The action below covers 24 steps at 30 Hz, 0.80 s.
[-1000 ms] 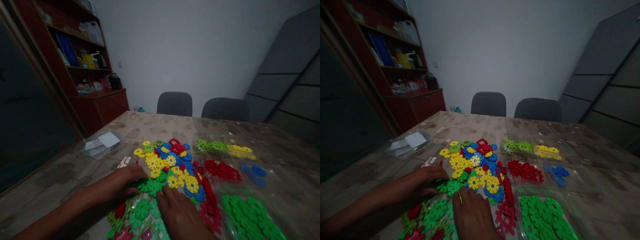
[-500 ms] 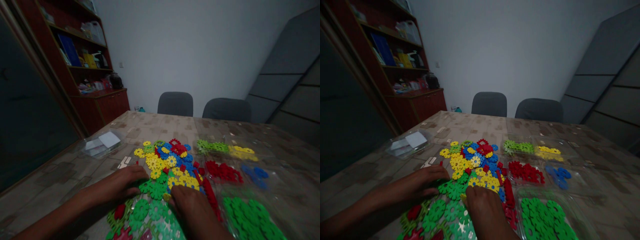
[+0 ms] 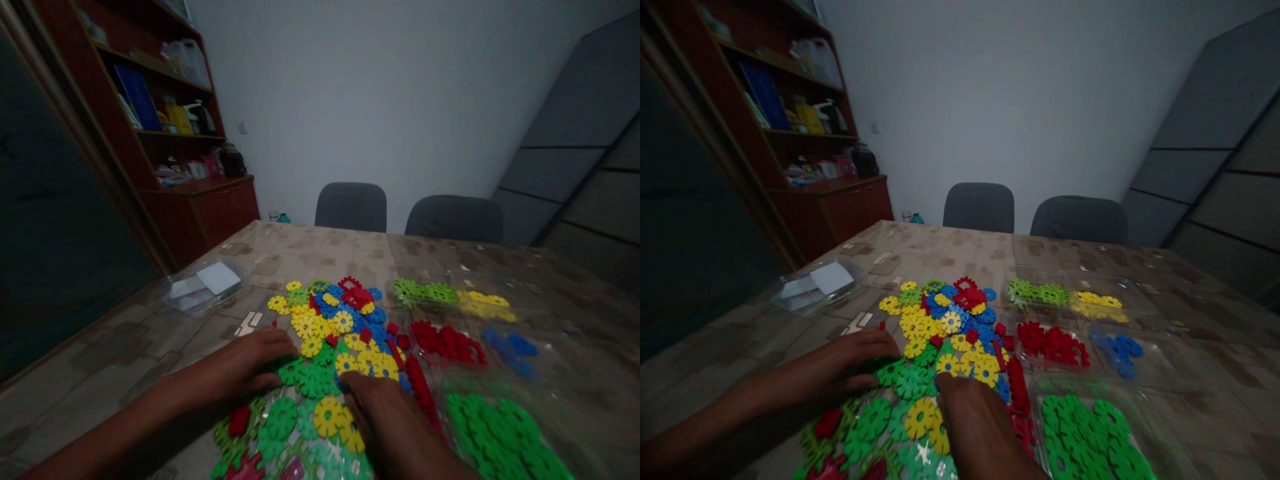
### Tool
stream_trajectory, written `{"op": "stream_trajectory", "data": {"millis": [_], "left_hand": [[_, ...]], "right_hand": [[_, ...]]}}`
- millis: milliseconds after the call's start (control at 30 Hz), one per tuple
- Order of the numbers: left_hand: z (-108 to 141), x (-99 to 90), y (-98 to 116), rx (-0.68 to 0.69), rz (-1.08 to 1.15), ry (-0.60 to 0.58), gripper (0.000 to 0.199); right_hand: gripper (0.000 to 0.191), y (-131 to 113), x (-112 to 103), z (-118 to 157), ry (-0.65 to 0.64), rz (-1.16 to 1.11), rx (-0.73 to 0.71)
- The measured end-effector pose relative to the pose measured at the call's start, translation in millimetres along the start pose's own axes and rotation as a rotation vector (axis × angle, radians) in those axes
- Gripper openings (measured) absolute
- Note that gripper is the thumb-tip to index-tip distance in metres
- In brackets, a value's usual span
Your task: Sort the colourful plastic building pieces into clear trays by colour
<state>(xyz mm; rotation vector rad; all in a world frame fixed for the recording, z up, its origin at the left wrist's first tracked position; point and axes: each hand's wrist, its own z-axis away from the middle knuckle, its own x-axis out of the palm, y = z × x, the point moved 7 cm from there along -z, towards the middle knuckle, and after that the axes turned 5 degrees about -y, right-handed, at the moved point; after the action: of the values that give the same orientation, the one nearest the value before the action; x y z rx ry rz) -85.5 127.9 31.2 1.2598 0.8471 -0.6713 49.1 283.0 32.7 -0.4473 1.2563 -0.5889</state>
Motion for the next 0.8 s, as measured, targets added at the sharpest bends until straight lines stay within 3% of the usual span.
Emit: {"op": "stream_trajectory", "data": {"millis": [167, 333, 500, 667, 800], "left_hand": [[0.4, -0.6, 0.5, -0.002, -0.009, 0.002, 0.032], [0.7, -1.0, 0.5, 0.014, -0.001, 0.009, 0.031], [-0.5, -1.6, 2.8, 0.039, 0.007, 0.012, 0.030], [-0.8, -2.2, 2.9, 0.011, -0.018, 0.013, 0.034], [-0.9, -1.1, 0.4, 0.002, -0.024, 0.015, 0.030]], "right_hand": [[0.023, 6.2, 4.9, 6.3, 0.001, 0.084, -0.038], [0.045, 17.0, 16.3, 11.0, -0.038, 0.133, -0.126], [0.029, 16.8, 14.7, 7.9, 0.001, 0.180, -0.029], [0.049, -0.2, 18.7, 3.5, -0.152, 0.295, 0.004], [0.047, 1.4, 16.3, 3.7, -0.198, 0.341, 0.063]]}}
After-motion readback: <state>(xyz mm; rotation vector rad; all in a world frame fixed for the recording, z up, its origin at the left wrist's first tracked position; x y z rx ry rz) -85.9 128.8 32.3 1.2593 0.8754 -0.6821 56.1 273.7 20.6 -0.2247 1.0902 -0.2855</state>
